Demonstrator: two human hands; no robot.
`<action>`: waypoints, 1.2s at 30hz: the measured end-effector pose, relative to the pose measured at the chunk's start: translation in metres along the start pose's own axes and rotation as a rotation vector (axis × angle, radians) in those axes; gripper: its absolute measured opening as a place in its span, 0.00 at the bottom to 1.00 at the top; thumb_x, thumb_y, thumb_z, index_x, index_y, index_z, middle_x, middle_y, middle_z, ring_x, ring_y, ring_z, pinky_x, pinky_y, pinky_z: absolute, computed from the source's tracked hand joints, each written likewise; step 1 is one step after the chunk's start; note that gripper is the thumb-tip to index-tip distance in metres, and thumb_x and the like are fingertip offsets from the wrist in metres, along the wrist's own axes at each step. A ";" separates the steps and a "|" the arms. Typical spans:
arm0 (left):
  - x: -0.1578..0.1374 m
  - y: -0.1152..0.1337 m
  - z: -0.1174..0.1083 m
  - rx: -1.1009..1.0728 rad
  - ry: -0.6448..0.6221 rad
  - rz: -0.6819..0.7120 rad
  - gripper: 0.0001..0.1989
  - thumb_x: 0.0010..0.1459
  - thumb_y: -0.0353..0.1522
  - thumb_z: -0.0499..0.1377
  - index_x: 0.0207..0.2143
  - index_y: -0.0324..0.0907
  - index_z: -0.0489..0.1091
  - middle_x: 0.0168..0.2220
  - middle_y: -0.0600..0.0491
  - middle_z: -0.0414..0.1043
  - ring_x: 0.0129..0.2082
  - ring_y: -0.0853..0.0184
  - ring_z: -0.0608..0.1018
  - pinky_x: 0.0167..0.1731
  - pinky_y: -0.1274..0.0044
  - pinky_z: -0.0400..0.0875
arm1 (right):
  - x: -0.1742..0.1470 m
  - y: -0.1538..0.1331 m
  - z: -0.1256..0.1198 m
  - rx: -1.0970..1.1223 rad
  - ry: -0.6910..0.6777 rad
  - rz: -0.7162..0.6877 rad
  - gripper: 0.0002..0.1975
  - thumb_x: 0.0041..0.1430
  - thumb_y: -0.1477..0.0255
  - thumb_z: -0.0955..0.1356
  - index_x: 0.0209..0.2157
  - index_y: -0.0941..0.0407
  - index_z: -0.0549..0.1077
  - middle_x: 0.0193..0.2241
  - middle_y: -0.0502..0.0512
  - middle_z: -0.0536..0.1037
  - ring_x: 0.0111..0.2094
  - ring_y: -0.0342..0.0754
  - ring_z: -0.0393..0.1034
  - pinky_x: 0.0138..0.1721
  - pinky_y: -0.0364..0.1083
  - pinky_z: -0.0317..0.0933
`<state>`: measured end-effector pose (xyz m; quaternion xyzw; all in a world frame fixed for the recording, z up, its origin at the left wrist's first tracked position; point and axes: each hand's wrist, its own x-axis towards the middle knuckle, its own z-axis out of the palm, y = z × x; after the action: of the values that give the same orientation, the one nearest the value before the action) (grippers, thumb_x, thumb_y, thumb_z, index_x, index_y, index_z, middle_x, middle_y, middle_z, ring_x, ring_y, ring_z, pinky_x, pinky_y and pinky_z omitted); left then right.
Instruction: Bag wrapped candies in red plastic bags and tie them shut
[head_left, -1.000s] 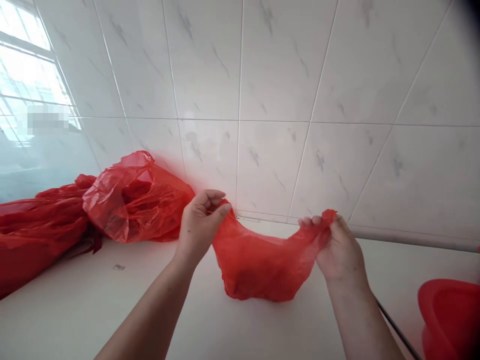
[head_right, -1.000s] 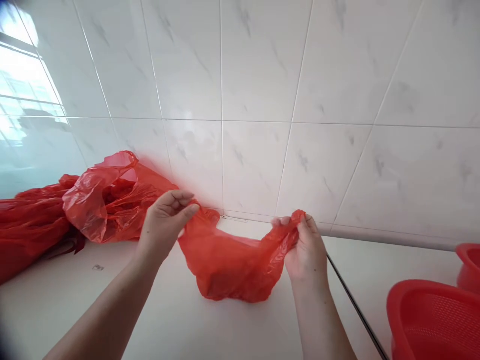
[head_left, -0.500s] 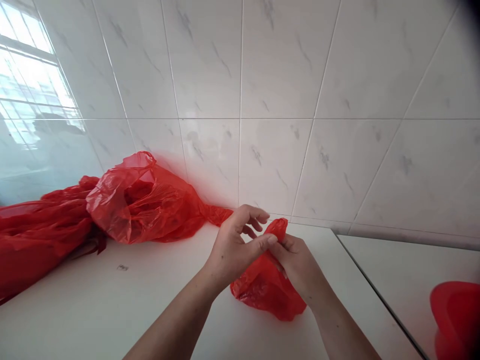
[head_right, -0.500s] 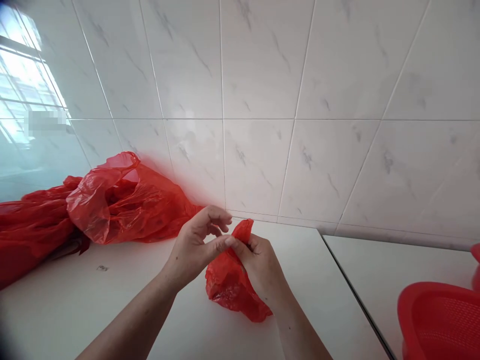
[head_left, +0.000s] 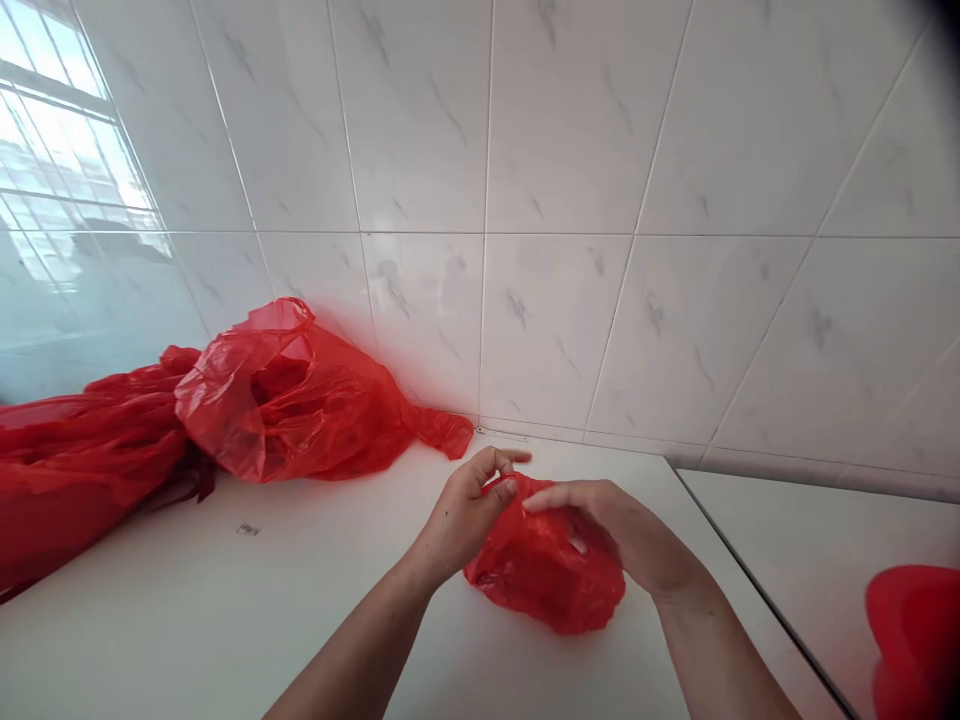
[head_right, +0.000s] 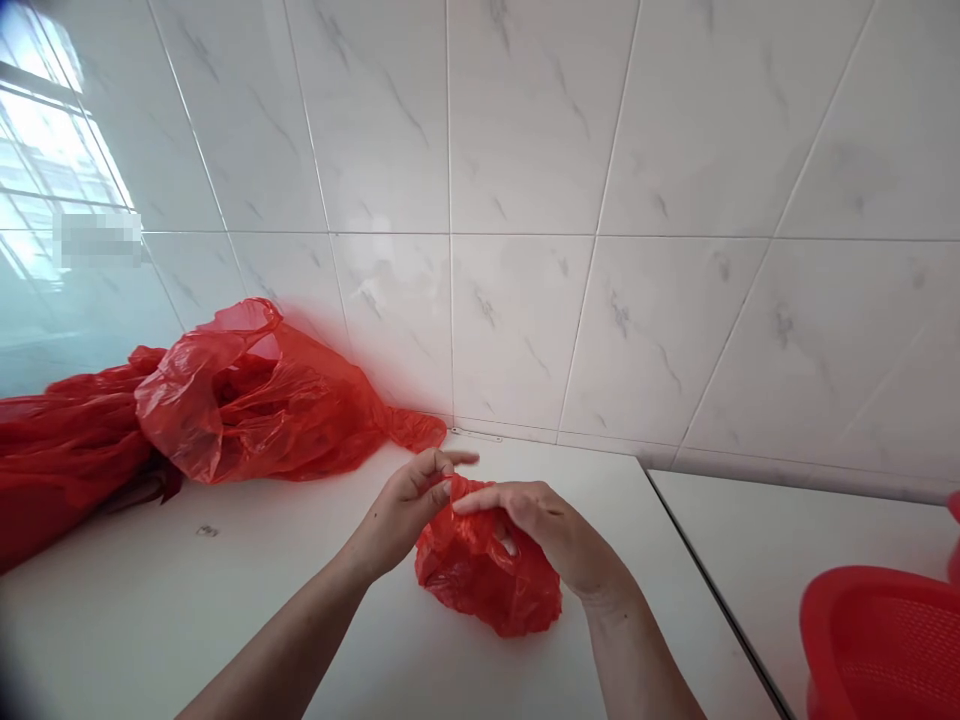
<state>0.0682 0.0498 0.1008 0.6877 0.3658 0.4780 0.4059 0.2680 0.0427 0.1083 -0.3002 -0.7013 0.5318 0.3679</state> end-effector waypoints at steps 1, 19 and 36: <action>-0.001 -0.002 0.000 -0.068 -0.049 -0.053 0.06 0.61 0.33 0.52 0.31 0.43 0.61 0.34 0.54 0.68 0.34 0.69 0.71 0.32 0.78 0.65 | 0.000 0.000 -0.001 -0.044 0.015 0.013 0.19 0.63 0.60 0.60 0.29 0.57 0.73 0.22 0.49 0.65 0.25 0.40 0.57 0.29 0.42 0.54; -0.025 0.000 0.000 0.567 -0.043 0.205 0.07 0.53 0.22 0.55 0.26 0.42 0.63 0.43 0.51 0.67 0.47 0.63 0.68 0.45 0.71 0.64 | 0.019 0.030 -0.002 -0.105 0.545 0.213 0.15 0.52 0.65 0.65 0.39 0.56 0.76 0.37 0.55 0.78 0.37 0.49 0.72 0.40 0.47 0.65; -0.030 -0.019 -0.001 0.252 -0.059 -0.066 0.23 0.55 0.42 0.59 0.53 0.49 0.63 0.58 0.47 0.59 0.56 0.57 0.65 0.53 0.66 0.63 | 0.006 0.143 -0.056 -0.078 0.844 0.345 0.21 0.52 0.56 0.65 0.40 0.58 0.72 0.36 0.58 0.77 0.38 0.50 0.73 0.36 0.46 0.69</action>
<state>0.0563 0.0307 0.0728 0.7346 0.4332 0.3942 0.3427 0.3159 0.1134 -0.0200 -0.6165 -0.4492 0.3897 0.5160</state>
